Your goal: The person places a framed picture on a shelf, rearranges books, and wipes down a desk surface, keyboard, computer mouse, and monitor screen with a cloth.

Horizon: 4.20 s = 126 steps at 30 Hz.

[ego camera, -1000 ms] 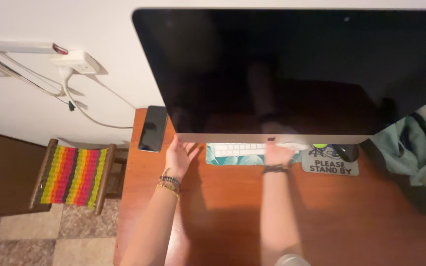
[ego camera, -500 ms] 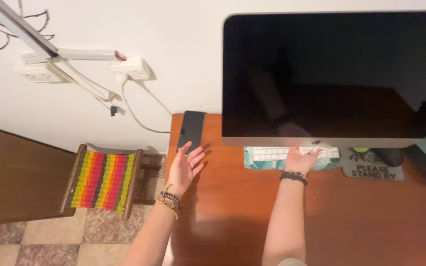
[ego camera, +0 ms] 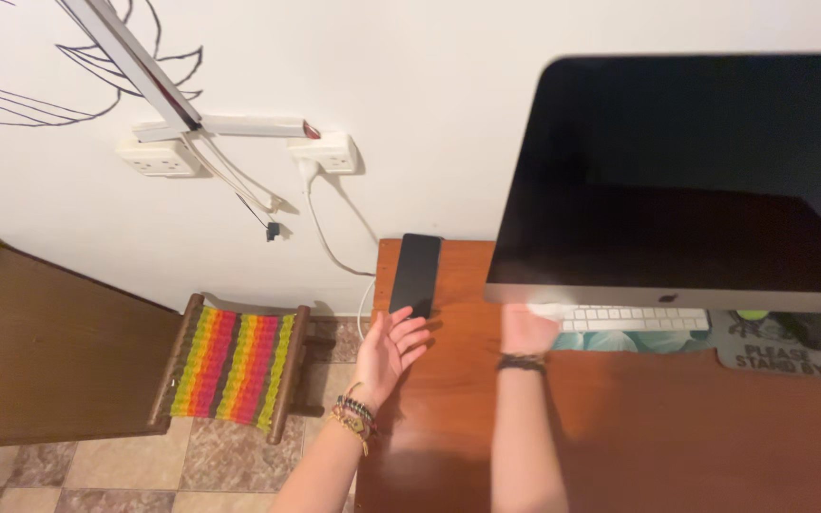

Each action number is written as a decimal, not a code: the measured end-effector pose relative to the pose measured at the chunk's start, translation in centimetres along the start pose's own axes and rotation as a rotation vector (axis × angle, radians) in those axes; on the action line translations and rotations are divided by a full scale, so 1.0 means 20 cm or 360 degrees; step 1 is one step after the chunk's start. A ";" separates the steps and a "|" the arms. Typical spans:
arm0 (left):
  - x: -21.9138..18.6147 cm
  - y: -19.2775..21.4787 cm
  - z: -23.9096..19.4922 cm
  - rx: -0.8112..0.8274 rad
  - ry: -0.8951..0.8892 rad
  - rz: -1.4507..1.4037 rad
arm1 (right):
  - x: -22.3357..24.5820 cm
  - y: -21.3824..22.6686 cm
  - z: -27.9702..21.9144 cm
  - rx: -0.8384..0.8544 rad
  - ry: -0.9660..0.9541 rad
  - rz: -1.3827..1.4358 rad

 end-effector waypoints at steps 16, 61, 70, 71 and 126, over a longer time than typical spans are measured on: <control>-0.39 -0.08 -0.41 -0.0173 -0.0335 -0.0574 | -0.57 -1.50 -0.07 0.0107 -0.0053 0.1241; 0.42 -0.95 -0.41 0.0122 -0.0648 0.0957 | 0.69 -1.25 -1.04 0.0147 -0.0852 -0.1571; 0.61 -1.38 -0.67 -0.0141 -0.1119 0.2293 | 1.34 -1.30 -1.10 0.0017 -0.0421 -0.2092; 0.61 -1.55 -0.80 -0.0139 -0.1298 0.2695 | 1.40 -1.25 -1.10 -0.0045 -0.0402 -0.2228; 1.69 -0.83 -0.46 0.0143 -0.0440 0.3404 | 1.66 -0.40 -1.01 0.0682 0.0462 -0.3894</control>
Point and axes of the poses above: each hand's wrist, its own z-axis towards the middle knuckle, its own y-axis out of the back of the hand, x = y × z, the point moved 9 cm from there along z, towards the middle knuckle, and after that the axes turned 11 degrees about -z, right-handed, at the moved point
